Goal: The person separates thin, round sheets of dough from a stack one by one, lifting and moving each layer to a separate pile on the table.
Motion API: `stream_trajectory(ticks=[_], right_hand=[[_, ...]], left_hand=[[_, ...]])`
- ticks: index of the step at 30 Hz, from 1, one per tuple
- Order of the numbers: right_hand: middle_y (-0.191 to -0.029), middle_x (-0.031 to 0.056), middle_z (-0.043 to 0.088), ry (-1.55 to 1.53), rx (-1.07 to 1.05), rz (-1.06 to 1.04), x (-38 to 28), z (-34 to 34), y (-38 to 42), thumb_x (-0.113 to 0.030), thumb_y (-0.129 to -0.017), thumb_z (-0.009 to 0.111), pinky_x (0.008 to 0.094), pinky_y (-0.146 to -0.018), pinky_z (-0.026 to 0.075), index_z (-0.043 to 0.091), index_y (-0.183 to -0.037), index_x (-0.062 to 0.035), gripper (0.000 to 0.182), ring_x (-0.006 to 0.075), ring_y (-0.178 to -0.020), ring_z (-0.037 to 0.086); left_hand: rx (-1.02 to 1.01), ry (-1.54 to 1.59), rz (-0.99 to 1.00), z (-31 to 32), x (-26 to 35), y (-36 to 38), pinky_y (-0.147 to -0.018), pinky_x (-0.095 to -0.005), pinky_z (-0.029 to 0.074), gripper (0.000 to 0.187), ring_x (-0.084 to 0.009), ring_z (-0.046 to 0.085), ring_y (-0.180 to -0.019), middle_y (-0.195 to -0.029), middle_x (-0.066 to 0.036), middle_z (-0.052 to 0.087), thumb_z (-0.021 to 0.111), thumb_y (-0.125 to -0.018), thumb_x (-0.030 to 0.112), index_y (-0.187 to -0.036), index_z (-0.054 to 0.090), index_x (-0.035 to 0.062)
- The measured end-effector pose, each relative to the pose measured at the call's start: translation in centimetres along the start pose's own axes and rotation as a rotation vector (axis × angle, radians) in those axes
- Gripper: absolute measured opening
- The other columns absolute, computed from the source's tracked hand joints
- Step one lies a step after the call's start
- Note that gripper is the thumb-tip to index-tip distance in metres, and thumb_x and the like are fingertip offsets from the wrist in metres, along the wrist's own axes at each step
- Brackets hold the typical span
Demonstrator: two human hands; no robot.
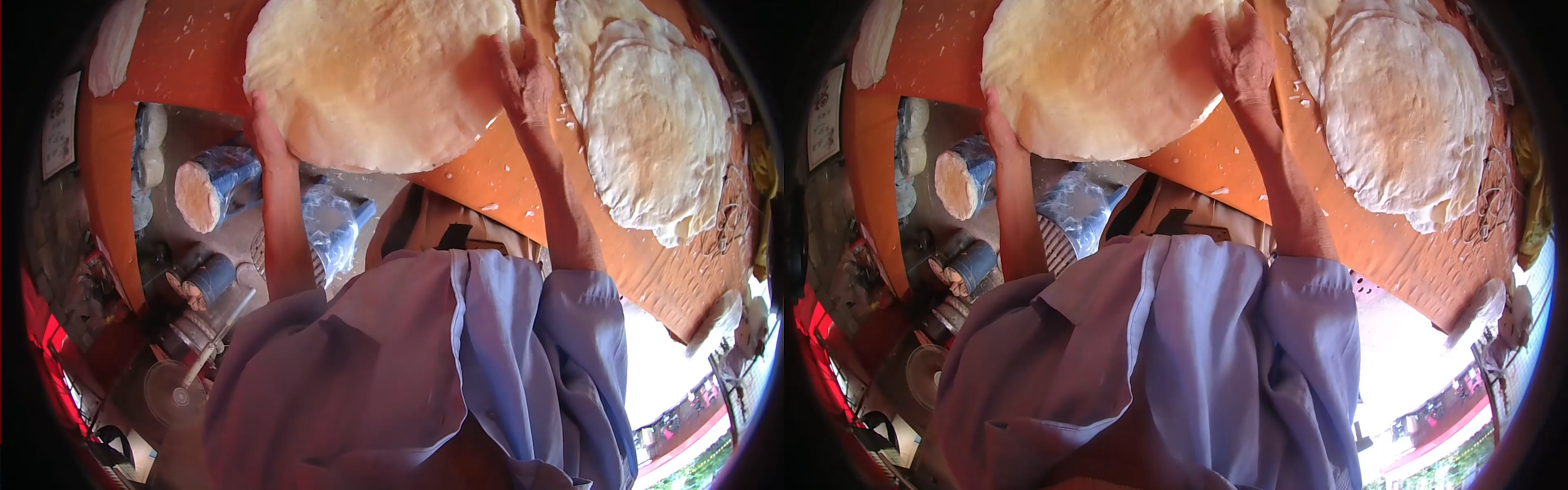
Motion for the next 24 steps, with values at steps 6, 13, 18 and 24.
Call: stream_trajectory(ticks=[6, 13, 18, 24], right_hand=[[-0.098, 0.0175, 0.066, -0.106, -0.103, 0.096, -0.6, -2.2, -0.8, -0.058, -0.084, 0.059, 0.0336, -0.081, 0.048, 0.053, -0.129, -0.0069, 0.068, 0.0275, -0.088, 0.063], [-0.110, 0.0246, 0.063, -0.088, -0.093, 0.074, -1.1, -0.3, 0.1, -0.047, -0.079, 0.070, 0.0357, -0.093, 0.046, 0.049, -0.127, 0.0041, 0.074, 0.0323, -0.107, 0.060], [-0.104, 0.0208, 0.066, 0.130, -0.036, -0.252, -2.6, -3.6, -4.1, -0.037, -0.078, 0.073, 0.0387, -0.085, 0.050, 0.058, -0.117, 0.0002, 0.056, 0.0362, -0.098, 0.063], [-0.095, 0.0160, 0.068, 0.361, -0.132, -0.806, -10.3, 1.5, -11.7, -0.032, -0.079, 0.072, 0.0389, -0.076, 0.051, 0.065, -0.105, -0.0049, 0.038, 0.0289, -0.088, 0.066]], left_hand=[[-0.160, 0.278, -0.030, -1.0, 0.7, 1.6, -0.105, -0.0453, 0.037, 0.056, -0.0316, 0.046, -0.126, -0.141, -0.015, 0.043, 0.036, -0.099, 0.040, -0.141, 0.036, 0.0020], [0.047, 0.183, -0.002, 0.4, -0.9, 2.4, -0.099, -0.0441, 0.044, 0.051, -0.0306, 0.050, -0.121, -0.135, -0.015, 0.047, 0.048, -0.096, 0.030, -0.137, 0.040, 0.0015], [-0.083, 0.239, 0.002, -0.6, -0.1, 3.0, -0.094, -0.0408, 0.047, 0.050, -0.0274, 0.053, -0.116, -0.130, -0.014, 0.051, 0.054, -0.092, 0.025, -0.135, 0.042, 0.0009], [-0.044, 0.093, 0.058, -0.1, -1.2, 2.9, -0.094, -0.0361, 0.047, 0.055, -0.0247, 0.054, -0.115, -0.130, -0.013, 0.051, 0.059, -0.086, 0.004, -0.137, 0.037, 0.0020]])
Point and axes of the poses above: each hand's wrist, its own y-axis away from the middle knuckle, its own z-axis out of the palm, x = y × z, the point moved 1 cm from there along -y, towards the middle knuckle
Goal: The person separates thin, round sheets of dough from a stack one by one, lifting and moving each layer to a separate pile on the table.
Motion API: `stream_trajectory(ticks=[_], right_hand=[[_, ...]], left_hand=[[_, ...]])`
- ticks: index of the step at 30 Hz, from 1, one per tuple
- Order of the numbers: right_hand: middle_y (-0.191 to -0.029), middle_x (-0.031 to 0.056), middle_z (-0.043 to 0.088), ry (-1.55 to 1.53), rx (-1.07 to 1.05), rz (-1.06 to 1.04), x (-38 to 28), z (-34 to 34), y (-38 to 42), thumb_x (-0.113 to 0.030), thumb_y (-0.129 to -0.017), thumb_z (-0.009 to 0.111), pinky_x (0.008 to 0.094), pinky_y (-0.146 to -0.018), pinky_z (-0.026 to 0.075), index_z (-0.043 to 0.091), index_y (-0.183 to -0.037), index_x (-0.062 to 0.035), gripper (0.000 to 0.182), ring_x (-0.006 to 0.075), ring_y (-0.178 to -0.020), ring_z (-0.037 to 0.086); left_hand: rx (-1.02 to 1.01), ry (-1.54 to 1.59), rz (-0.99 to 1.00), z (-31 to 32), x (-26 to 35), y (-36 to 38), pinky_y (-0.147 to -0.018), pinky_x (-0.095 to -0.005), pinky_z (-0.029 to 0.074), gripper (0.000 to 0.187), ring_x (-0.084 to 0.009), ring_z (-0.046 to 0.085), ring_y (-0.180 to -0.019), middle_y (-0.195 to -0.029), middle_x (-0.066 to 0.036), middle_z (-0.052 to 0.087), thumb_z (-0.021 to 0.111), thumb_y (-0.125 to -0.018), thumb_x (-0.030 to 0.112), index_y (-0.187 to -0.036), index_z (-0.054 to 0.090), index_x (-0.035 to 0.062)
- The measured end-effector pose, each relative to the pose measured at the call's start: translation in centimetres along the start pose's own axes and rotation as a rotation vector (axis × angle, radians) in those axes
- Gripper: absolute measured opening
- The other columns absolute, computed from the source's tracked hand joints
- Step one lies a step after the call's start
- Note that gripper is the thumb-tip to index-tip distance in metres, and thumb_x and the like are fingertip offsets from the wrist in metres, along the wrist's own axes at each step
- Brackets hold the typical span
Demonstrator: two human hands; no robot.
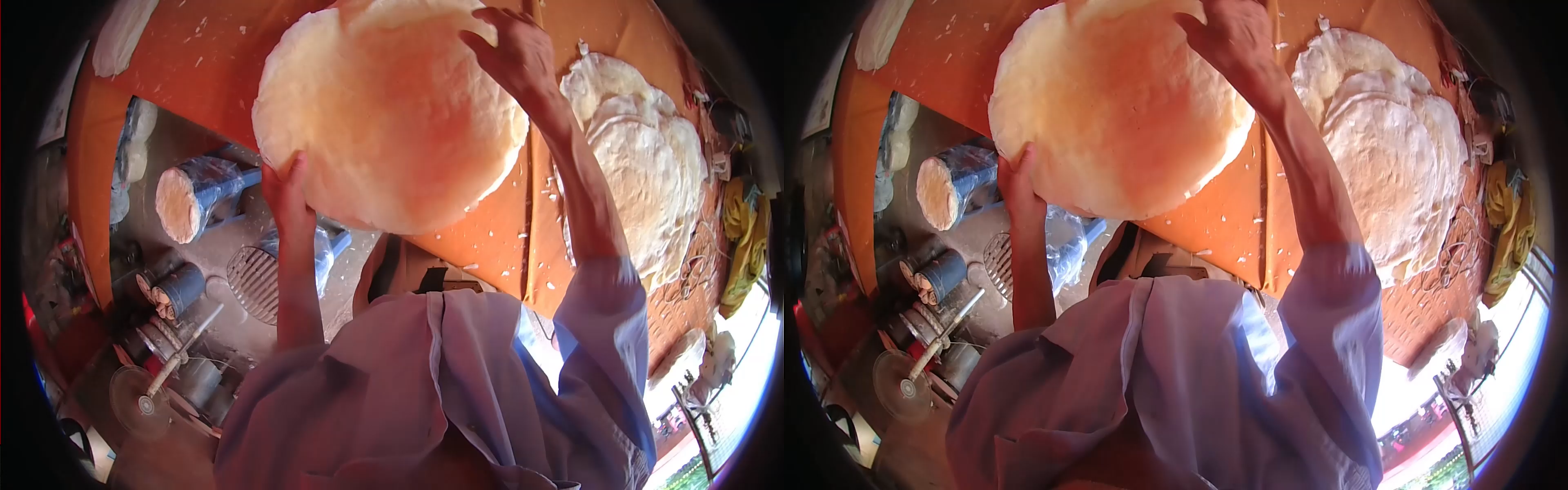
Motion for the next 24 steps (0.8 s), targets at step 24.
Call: stream_trajectory(ticks=[24], right_hand=[[-0.096, 0.0230, 0.065, -0.105, -0.100, -0.093, 7.6, 6.8, -4.8, -0.034, -0.077, 0.068, 0.0432, -0.081, 0.049, 0.063, -0.103, -0.0022, 0.041, 0.0372, -0.094, 0.062]], left_hand=[[-0.006, -0.101, -0.024, 1.1, 0.5, -0.3, -0.096, -0.0361, 0.046, 0.051, -0.0236, 0.054, -0.115, -0.130, -0.014, 0.050, 0.054, -0.091, 0.010, -0.137, 0.036, -0.0012]])
Point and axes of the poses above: each hand's wrist, its own y-axis away from the middle knuckle, its own z-axis out of the palm, x = y × z, the point moved 1 cm from there along -y, towards the middle knuckle
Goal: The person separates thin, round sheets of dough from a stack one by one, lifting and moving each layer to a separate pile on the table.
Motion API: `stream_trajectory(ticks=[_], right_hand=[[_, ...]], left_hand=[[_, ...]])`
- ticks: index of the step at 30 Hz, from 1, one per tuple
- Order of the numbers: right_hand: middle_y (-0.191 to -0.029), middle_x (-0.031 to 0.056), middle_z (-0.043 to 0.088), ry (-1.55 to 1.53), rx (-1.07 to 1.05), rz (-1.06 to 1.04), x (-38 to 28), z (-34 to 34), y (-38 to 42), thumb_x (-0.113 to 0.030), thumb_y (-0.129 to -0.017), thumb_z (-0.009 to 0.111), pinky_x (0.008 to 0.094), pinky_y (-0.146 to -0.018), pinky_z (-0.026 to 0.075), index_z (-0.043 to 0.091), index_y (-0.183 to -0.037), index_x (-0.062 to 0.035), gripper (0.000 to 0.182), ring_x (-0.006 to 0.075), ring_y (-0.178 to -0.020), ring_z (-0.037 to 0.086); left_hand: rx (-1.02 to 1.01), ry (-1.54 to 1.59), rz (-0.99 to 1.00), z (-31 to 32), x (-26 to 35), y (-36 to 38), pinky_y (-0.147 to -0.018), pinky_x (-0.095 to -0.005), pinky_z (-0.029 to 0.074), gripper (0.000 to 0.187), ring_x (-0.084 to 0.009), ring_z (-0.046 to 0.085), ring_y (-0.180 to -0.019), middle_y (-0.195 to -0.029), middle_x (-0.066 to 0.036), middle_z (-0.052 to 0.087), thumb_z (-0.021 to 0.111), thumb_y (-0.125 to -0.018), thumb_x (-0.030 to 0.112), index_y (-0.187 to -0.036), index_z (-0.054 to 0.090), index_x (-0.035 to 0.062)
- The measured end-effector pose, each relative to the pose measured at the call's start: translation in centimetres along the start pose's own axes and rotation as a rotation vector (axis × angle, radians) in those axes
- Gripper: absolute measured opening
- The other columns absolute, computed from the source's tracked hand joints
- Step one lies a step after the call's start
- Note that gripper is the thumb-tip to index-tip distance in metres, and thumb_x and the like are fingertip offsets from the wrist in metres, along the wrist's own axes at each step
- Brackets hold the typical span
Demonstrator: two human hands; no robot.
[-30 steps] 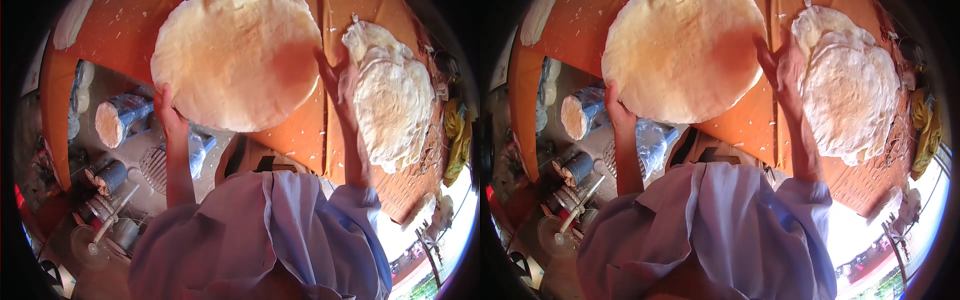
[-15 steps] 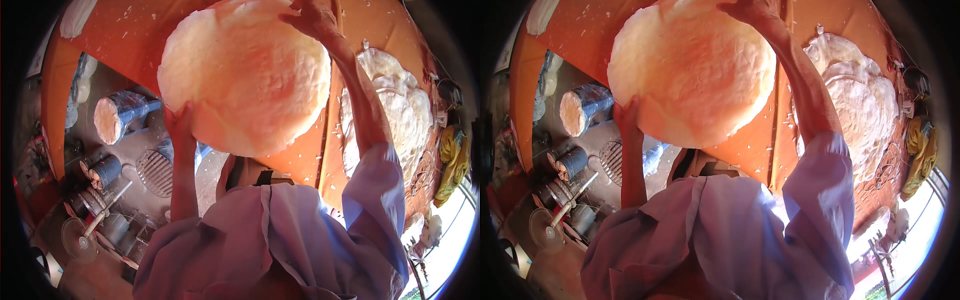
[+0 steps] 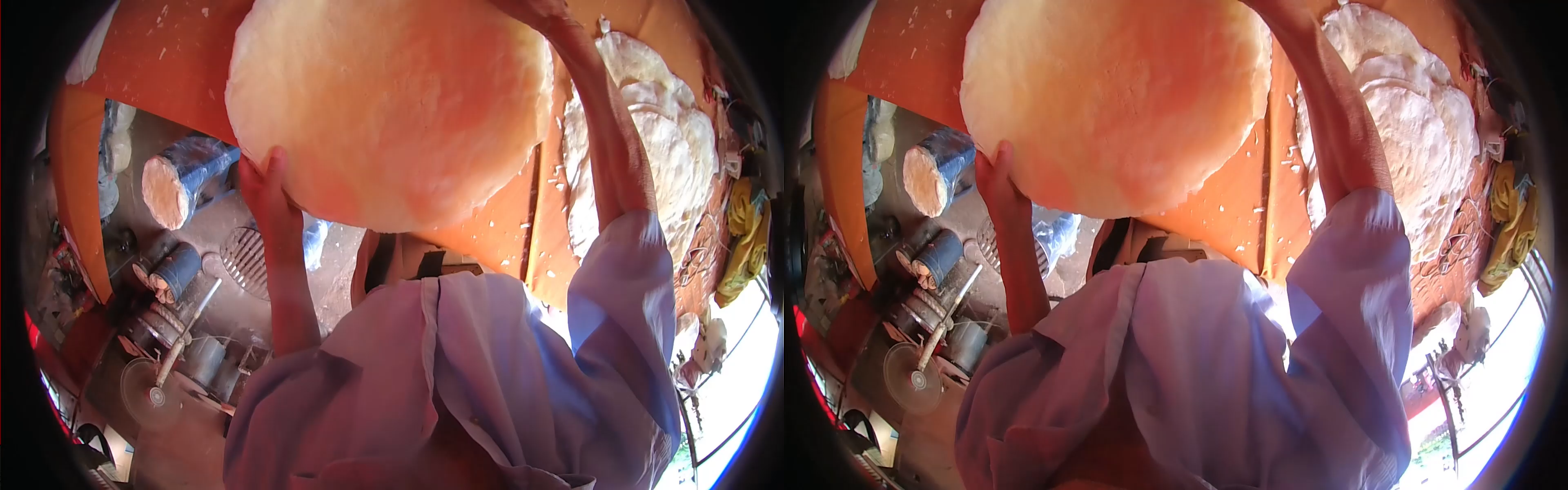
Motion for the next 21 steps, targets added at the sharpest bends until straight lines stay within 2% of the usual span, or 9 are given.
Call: stream_trajectory(ticks=[2, 3, 6, 9, 15, 18, 21], right_hand=[[-0.099, 0.0228, 0.064, -0.054, 0.010, -0.045, 0.3, 0.4, 0.3, -0.031, -0.080, 0.066, 0.0437, -0.084, 0.048, 0.060, -0.111, -0.0021, 0.043, 0.0374, -0.097, 0.061], [-0.101, 0.0231, 0.064, -0.125, -0.062, 0.027, 0.4, 0.5, 0.7, -0.029, -0.082, 0.064, 0.0441, -0.086, 0.048, 0.056, -0.115, -0.0011, 0.044, 0.0378, -0.099, 0.060], [-0.104, 0.0237, 0.062, -0.131, -0.026, 0.011, -0.2, 0.7, 1.4, -0.027, -0.083, 0.062, 0.0443, -0.087, 0.047, 0.055, -0.117, -0.0002, 0.043, 0.0383, -0.101, 0.059], [-0.107, 0.0242, 0.061, -0.149, 0.033, -0.015, -1.1, 1.1, 2.5, -0.025, -0.085, 0.059, 0.0445, -0.089, 0.047, 0.053, -0.118, 0.0007, 0.043, 0.0387, -0.103, 0.058], [-0.113, 0.0254, 0.059, -0.191, 0.122, -0.043, -2.2, 2.1, 3.7, -0.021, -0.088, 0.054, 0.0449, -0.092, 0.045, 0.050, -0.122, 0.0025, 0.041, 0.0397, -0.106, 0.056], [-0.116, 0.0259, 0.058, -0.200, 0.186, -0.061, -2.8, 3.0, 4.3, -0.019, -0.090, 0.051, 0.0451, -0.093, 0.045, 0.048, -0.123, 0.0034, 0.041, 0.0401, -0.108, 0.055], [-0.114, 0.0247, 0.058, -0.158, 0.169, -0.001, -2.7, 4.1, 4.4, -0.021, -0.090, 0.049, 0.0448, -0.094, 0.044, 0.049, -0.123, 0.0024, 0.041, 0.0397, -0.108, 0.054]], left_hand=[[0.013, -0.002, -0.034, -0.3, -0.2, 0.0, -0.096, -0.0365, 0.046, 0.050, -0.0242, 0.053, -0.116, -0.130, -0.015, 0.050, 0.053, -0.091, 0.011, -0.137, 0.037, -0.0017], [0.014, 0.000, -0.048, -0.4, -0.1, 0.0, -0.096, -0.0367, 0.045, 0.050, -0.0246, 0.053, -0.116, -0.130, -0.015, 0.050, 0.053, -0.092, 0.012, -0.137, 0.037, -0.0020], [-0.032, 0.129, -0.058, -0.4, 0.4, 0.1, -0.095, -0.0370, 0.047, 0.047, -0.0257, 0.054, -0.114, -0.129, -0.016, 0.051, 0.050, -0.093, 0.012, -0.136, 0.037, -0.0026], [0.003, 0.228, -0.162, -1.2, 0.5, 0.4, -0.093, -0.0389, 0.048, 0.047, -0.0274, 0.057, -0.111, -0.127, -0.017, 0.053, 0.051, -0.093, 0.011, -0.136, 0.039, -0.0024], [0.110, -0.044, -0.011, -1.3, -2.0, -0.1, -0.083, -0.0390, 0.053, 0.043, -0.0261, 0.061, -0.102, -0.122, -0.017, 0.056, 0.056, -0.090, 0.007, -0.131, 0.044, -0.0023], [0.058, -0.076, 0.092, -2.3, -3.5, -0.4, -0.079, -0.0377, 0.054, 0.041, -0.0247, 0.062, -0.099, -0.121, -0.016, 0.057, 0.058, -0.090, 0.006, -0.128, 0.046, -0.0026], [0.045, 0.048, 0.017, -1.7, -3.2, 0.1, -0.083, -0.0389, 0.053, 0.043, -0.0239, 0.060, -0.098, -0.120, -0.015, 0.058, 0.060, -0.087, 0.004, -0.129, 0.047, -0.0005]])
Point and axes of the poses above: each hand's wrist, its own y-axis away from the middle knuckle, its own z-axis out of the palm, x = y × z, the point moved 1 cm from there along -y, towards the middle knuckle
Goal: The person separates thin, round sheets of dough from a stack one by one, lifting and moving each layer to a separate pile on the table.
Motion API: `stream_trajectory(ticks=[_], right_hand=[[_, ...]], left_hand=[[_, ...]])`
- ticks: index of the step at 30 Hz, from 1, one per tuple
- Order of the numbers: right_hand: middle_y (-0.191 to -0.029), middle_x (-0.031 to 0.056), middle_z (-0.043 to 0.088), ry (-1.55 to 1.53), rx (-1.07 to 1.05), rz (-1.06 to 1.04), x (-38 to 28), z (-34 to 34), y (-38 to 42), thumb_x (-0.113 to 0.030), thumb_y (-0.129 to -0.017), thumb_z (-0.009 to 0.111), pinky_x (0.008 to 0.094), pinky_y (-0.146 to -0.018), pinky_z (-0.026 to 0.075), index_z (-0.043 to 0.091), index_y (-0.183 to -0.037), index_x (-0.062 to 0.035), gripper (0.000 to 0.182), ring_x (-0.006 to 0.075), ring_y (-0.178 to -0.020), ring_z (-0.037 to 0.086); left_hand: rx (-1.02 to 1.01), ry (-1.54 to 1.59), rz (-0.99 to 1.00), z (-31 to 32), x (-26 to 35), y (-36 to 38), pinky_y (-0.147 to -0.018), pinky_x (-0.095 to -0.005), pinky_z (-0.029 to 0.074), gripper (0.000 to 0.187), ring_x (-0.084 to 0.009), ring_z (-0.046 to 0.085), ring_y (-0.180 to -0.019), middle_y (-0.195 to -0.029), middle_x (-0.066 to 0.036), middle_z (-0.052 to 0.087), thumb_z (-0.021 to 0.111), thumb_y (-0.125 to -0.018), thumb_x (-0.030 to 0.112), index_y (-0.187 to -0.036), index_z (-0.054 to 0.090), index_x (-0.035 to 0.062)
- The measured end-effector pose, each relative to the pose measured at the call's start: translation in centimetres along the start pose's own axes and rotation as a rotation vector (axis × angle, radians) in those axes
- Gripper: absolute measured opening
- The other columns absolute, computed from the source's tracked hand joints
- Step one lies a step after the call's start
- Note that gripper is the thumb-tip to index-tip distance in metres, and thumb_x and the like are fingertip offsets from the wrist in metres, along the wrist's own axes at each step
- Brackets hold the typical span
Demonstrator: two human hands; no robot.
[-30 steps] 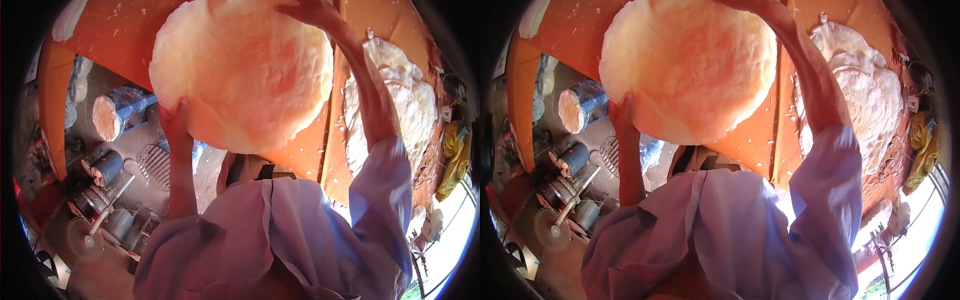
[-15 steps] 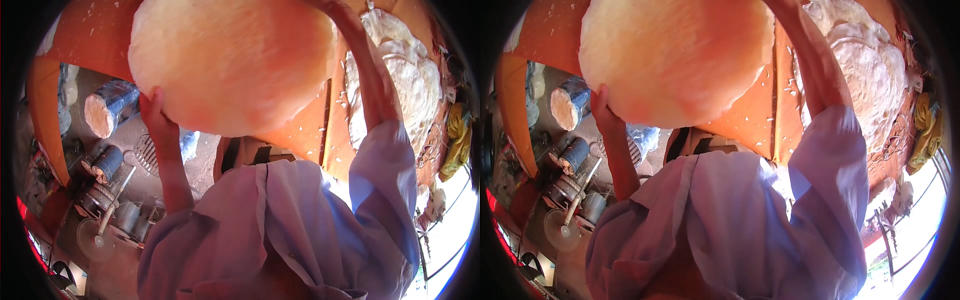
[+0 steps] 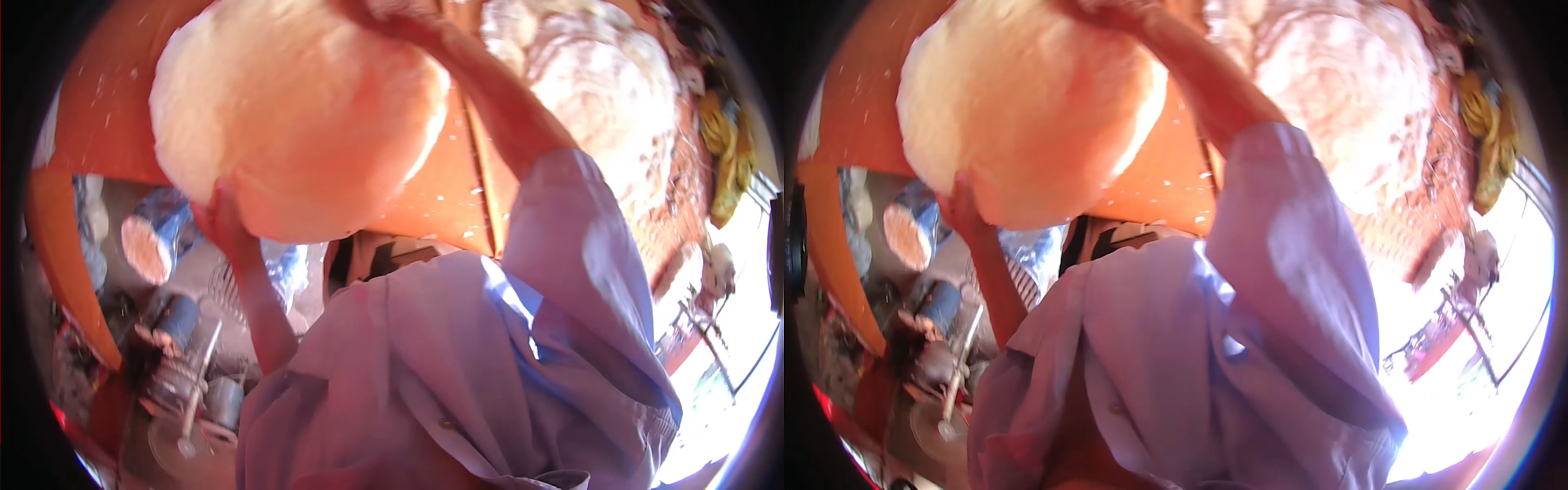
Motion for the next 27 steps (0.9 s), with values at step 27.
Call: stream_trajectory(ticks=[27], right_hand=[[-0.101, 0.0197, 0.063, 0.649, 0.212, 0.830, -4.3, -34.6, 37.2, -0.033, -0.069, 0.081, 0.0397, -0.080, 0.050, 0.055, -0.124, -0.0055, 0.067, 0.0351, -0.093, 0.062]], left_hand=[[-0.848, -0.241, 0.000, 17.0, 3.6, 17.0, -0.080, -0.0288, 0.050, 0.030, -0.0189, 0.062, -0.092, -0.101, -0.013, 0.063, 0.055, -0.093, 0.009, -0.119, 0.050, -0.0041]])
Point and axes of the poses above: each hand's wrist, its own y-axis away from the middle knuckle, its own z-axis out of the palm, x = y × z, the point moved 1 cm from there along -y, towards the middle knuckle
